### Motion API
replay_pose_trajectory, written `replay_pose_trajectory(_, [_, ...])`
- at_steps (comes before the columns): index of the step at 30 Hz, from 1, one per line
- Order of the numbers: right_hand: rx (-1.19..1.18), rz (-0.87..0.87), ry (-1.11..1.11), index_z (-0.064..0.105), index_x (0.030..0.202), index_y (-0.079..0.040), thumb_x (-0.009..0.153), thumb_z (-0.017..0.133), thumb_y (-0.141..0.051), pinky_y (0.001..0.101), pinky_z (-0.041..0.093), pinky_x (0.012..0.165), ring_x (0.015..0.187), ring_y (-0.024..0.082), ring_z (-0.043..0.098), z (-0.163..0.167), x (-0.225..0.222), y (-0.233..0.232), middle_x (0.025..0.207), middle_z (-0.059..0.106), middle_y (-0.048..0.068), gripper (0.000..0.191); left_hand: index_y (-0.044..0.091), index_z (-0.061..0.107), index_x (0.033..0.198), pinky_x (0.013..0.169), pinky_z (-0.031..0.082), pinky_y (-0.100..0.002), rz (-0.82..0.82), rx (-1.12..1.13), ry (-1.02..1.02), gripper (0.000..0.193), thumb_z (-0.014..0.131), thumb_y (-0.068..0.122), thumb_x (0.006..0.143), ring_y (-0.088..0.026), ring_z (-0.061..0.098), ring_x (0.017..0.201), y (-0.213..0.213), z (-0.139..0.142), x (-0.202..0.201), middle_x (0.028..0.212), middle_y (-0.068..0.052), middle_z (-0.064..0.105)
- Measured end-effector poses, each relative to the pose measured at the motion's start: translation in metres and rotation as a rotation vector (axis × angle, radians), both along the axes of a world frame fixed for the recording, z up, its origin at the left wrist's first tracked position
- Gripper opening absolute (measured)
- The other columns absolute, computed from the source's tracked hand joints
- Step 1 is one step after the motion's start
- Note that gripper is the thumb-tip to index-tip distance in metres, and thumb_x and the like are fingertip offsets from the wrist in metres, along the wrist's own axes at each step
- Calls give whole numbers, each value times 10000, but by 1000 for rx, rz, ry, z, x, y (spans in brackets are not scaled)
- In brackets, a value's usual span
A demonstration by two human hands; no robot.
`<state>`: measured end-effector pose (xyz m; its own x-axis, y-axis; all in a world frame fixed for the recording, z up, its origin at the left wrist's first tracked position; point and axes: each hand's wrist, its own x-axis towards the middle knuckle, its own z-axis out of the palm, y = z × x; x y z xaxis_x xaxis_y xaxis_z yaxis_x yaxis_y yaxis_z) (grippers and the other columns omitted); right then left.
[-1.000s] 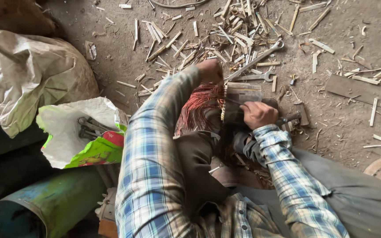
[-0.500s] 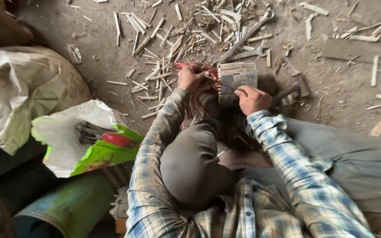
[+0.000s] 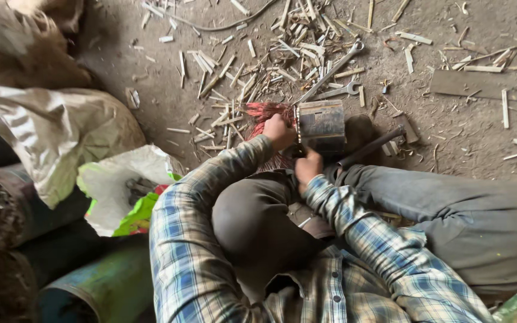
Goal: The person sits on the floor and uses a hammer and a metal rod to repeatedly strike a cylindrical object, extracting copper wire strands. The person gathers the extracted copper wire and places it into a nearby bucket.
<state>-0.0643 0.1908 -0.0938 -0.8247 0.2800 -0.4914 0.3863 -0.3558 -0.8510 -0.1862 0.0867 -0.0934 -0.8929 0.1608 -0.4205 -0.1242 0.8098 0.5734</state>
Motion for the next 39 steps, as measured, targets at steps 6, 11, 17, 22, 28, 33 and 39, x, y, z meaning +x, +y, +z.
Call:
replay_pose_trajectory(6, [-84, 177, 1, 724, 1145, -40, 863, 609, 29, 261, 482, 595, 694, 78, 585, 13, -29, 4, 903, 716, 15, 312, 8, 762, 988, 833, 593, -453, -199, -216, -226, 451, 591, 425, 975, -360, 749, 909, 0, 0, -45, 917, -246, 755])
replay_pose_trajectory(11, [-90, 316, -73, 707, 1128, -36, 882, 664, 2, 296, 479, 505, 610, 102, 574, 9, -43, 4, 825, 665, 11, 252, 82, 767, 976, 823, 588, -408, -302, -252, -414, 413, 639, 469, 910, -282, 752, 881, -8, -16, -60, 941, -174, 770])
replay_pose_trajectory(17, [539, 436, 271, 799, 1012, -57, 868, 720, -118, 345, 584, 825, 857, 220, 733, 6, -70, 77, 1027, 774, 153, 175, 7, 718, 901, 592, 565, -352, -74, -39, -396, 214, 641, 201, 946, -205, 696, 692, -7, -47, -45, 772, -97, 706])
replay_pose_trajectory(22, [1002, -404, -278, 568, 1307, 41, 799, 743, -53, 443, 458, 1009, 1164, 364, 606, -37, -85, 162, 1298, 612, 256, 545, 34, 647, 833, 371, 349, -347, 378, 550, -733, 191, 549, 126, 968, -149, 435, 448, -16, -48, -41, 627, -26, 527])
replay_pose_trajectory(28, [426, -365, -790, 528, 1194, 84, 725, 849, -112, 378, 494, 858, 972, 284, 615, -78, -109, 171, 1106, 618, 206, 601, 109, 533, 798, 384, 306, -320, 576, 613, -828, 243, 508, 206, 1020, -120, 376, 455, -14, -43, -38, 615, 24, 455])
replay_pose_trajectory(33, [43, -541, -548, 540, 1123, 34, 827, 752, -48, 370, 520, 609, 695, 222, 609, -79, -98, 171, 865, 605, 119, 374, 138, 516, 770, 401, 316, -323, 637, 589, -799, 282, 515, 267, 1020, -137, 387, 458, -5, -51, -36, 597, 20, 450])
replay_pose_trajectory(39, [143, -335, 11, 474, 1319, -22, 1004, 620, -3, 331, 534, 480, 576, 140, 586, -36, -69, 163, 830, 562, 37, 348, 106, 519, 772, 423, 324, -330, 657, 721, -811, 206, 522, 171, 967, -137, 408, 479, -14, -80, -37, 615, 10, 447])
